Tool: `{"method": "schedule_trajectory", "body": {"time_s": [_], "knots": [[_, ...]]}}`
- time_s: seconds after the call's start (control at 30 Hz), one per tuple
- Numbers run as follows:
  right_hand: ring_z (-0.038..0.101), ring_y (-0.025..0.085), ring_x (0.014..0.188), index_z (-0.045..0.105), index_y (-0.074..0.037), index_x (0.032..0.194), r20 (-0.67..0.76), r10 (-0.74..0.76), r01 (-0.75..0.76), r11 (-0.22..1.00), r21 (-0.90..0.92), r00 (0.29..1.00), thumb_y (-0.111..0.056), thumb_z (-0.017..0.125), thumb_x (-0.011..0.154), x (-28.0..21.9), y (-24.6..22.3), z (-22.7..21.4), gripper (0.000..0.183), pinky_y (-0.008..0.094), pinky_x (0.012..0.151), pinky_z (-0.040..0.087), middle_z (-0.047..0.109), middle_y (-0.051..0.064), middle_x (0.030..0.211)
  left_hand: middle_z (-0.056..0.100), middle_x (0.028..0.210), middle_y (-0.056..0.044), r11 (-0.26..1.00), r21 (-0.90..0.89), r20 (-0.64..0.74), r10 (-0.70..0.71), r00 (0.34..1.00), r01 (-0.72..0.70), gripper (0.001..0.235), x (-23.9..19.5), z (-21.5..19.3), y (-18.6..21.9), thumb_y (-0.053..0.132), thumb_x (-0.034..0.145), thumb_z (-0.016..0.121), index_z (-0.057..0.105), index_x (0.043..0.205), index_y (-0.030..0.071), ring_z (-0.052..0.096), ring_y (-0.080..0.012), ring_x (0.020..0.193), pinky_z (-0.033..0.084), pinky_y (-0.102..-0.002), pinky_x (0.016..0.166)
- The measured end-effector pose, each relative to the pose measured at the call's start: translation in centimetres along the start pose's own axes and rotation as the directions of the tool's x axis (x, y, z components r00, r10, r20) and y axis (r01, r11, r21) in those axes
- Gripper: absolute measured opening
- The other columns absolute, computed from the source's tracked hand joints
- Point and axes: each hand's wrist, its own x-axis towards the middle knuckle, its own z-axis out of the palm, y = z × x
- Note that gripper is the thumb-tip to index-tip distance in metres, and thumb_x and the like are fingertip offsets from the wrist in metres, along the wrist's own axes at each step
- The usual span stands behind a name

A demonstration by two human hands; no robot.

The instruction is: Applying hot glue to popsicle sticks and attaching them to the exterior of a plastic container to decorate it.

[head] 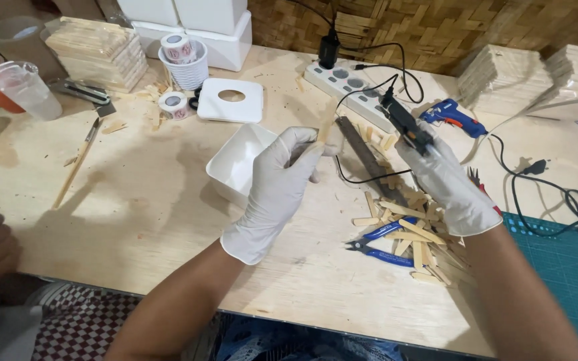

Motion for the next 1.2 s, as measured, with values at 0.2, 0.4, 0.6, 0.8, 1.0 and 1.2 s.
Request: {"method": "schedule_trajectory", "body": {"time_s": [0.2, 0.4, 0.6, 0.8, 1.0, 1.2], "knots": [[0.071, 0.02, 0.103, 0.072, -0.016, 0.121, -0.124, 0.153, -0.119, 0.962, 0.245, 0.98, -0.028, 0.078, 0.095, -2.0, -7.7, -3.0, 0.03, 0.036, 0.099, 0.054, 0.074, 0.008, 0.103, 0.076, 0.086, -0.006, 0.997, 0.067, -0.171, 0.047, 0.984, -0.036, 0.021, 0.4, -0.7, -0.8, 0.01, 0.082, 0.086, 0.079, 0.101, 0.006, 0.061, -0.0059, 0.058, 0.054, -0.02, 0.056], [0.057, 0.011, 0.074, 0.072, -0.009, 0.097, 0.053, 0.146, -0.154, 0.89, 0.429, 0.988, -0.025, 0.061, 0.105, -5.4, -8.1, -2.8, 0.02, 0.028, 0.073, 0.044, 0.072, 0.005, 0.075, 0.082, 0.093, 0.006, 0.956, 0.285, -0.136, -0.035, 0.99, 0.073, 0.016, -0.1, -0.4, 1.9, 0.017, 0.082, 0.079, 0.083, 0.096, 0.012, 0.066, 0.0011, 0.085, 0.054, -0.016, 0.078], [0.067, 0.01, 0.094, 0.07, -0.011, 0.127, 0.043, 0.251, -0.235, 0.813, 0.532, 0.967, -0.027, 0.067, 0.094, -5.2, -6.9, -0.7, 0.036, 0.025, 0.082, 0.056, 0.075, 0.003, 0.109, 0.082, 0.093, 0.011, 0.932, 0.34, -0.098, -0.098, 0.99, 0.125, 0.008, -0.3, -0.3, 2.3, 0.019, 0.08, 0.08, 0.084, 0.085, 0.014, 0.062, 0.003, 0.08, 0.049, -0.013, 0.077], [0.041, 0.01, 0.05, 0.073, -0.001, 0.105, 0.099, 0.013, -0.064, 0.845, 0.53, 0.995, -0.042, 0.053, 0.103, -5.4, -7.7, -1.0, 0.045, 0.024, 0.055, 0.034, 0.047, 0.002, 0.054, 0.07, 0.072, 0.016, 0.887, 0.431, -0.11, -0.133, 0.985, 0.168, 0.007, -0.5, -0.2, 2.4, 0.023, 0.078, 0.079, 0.08, 0.075, 0.016, 0.053, 0.0008, 0.071, 0.045, -0.015, 0.072], [0.048, 0.01, 0.058, 0.077, -0.005, 0.103, 0.076, 0.189, -0.203, 0.881, 0.426, 0.979, -0.038, 0.06, 0.102, -5.4, -7.1, -1.0, 0.037, 0.024, 0.054, 0.038, 0.063, 0.003, 0.068, 0.073, 0.075, 0.014, 0.895, 0.396, -0.119, -0.174, 0.978, 0.207, 0.006, -0.7, 0.0, 2.9, 0.02, 0.078, 0.079, 0.082, 0.078, 0.016, 0.056, 0.0012, 0.073, 0.047, -0.015, 0.073], [0.051, 0.012, 0.053, 0.069, 0.0, 0.112, 0.1, 0.182, -0.207, 0.825, 0.526, 0.978, -0.025, 0.059, 0.103, -5.4, -7.1, -0.5, 0.029, 0.025, 0.05, 0.045, 0.075, 0.012, 0.09, 0.076, 0.079, 0.012, 0.907, 0.367, -0.109, -0.181, 0.977, 0.209, 0.01, -0.9, 0.1, 2.9, 0.019, 0.078, 0.08, 0.085, 0.085, 0.014, 0.06, 0.0013, 0.076, 0.05, -0.015, 0.076]]}}
